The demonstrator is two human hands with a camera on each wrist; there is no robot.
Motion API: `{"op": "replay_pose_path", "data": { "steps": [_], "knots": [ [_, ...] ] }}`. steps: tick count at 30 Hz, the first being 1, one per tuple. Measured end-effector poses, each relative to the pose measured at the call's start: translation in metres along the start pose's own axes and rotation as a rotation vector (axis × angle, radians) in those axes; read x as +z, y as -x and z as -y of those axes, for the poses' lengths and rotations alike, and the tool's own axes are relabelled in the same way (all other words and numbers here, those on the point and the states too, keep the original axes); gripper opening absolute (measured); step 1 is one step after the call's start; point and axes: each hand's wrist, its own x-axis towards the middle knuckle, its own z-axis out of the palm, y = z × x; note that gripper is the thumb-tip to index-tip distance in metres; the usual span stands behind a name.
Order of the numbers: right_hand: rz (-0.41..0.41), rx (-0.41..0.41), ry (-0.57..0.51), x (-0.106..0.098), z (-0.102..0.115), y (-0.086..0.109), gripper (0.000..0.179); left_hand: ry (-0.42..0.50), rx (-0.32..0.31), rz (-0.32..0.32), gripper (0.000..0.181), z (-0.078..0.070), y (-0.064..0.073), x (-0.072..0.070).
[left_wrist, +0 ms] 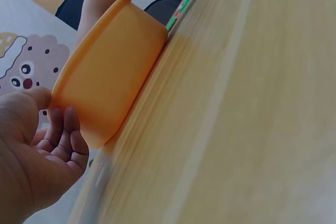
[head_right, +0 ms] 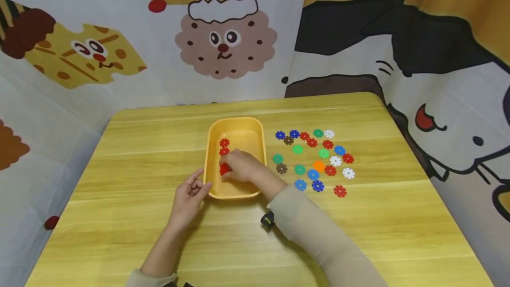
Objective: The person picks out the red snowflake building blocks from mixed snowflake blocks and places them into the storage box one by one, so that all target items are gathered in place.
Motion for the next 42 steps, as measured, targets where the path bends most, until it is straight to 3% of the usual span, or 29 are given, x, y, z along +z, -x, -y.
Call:
{"op": "replay_pose_path", "data": {
  "steps": [8, 15, 22, 26, 30, 37, 42],
  "knots": [
    [0.026, 0.011, -0.019, 0.004, -0.002, 0.002, 0.028, 0.002, -0.003, 0.005, 0.053, 0.0, 0.0, 0.0],
    [-0.037, -0.017, -0.043, -0.002, -0.002, 0.006, 0.029, 0.002, 0.001, -0.002, 0.052, -0.001, -0.002, 0.0],
    [0.098, -0.057, 0.05, -0.002, -0.002, 0.01, 0.03, 0.002, -0.01, -0.001, 0.052, -0.001, -0.002, 0.0],
    [0.099, -0.031, 0.021, -0.002, -0.004, 0.012, 0.035, 0.005, -0.014, 0.004, 0.052, -0.001, -0.002, -0.001],
    [-0.027, -0.054, -0.046, -0.006, -0.004, 0.019, 0.036, 0.001, -0.001, 0.007, 0.051, 0.0, -0.002, -0.001],
    [-0.397, -0.13, -0.179, -0.014, -0.013, 0.039, 0.024, -0.023, 0.0, -0.005, 0.051, -0.001, -0.001, -0.001],
    [-0.597, -0.098, -0.272, -0.014, -0.024, 0.055, 0.021, -0.026, -0.009, -0.015, 0.051, -0.002, 0.0, -0.002]
  ]
}}
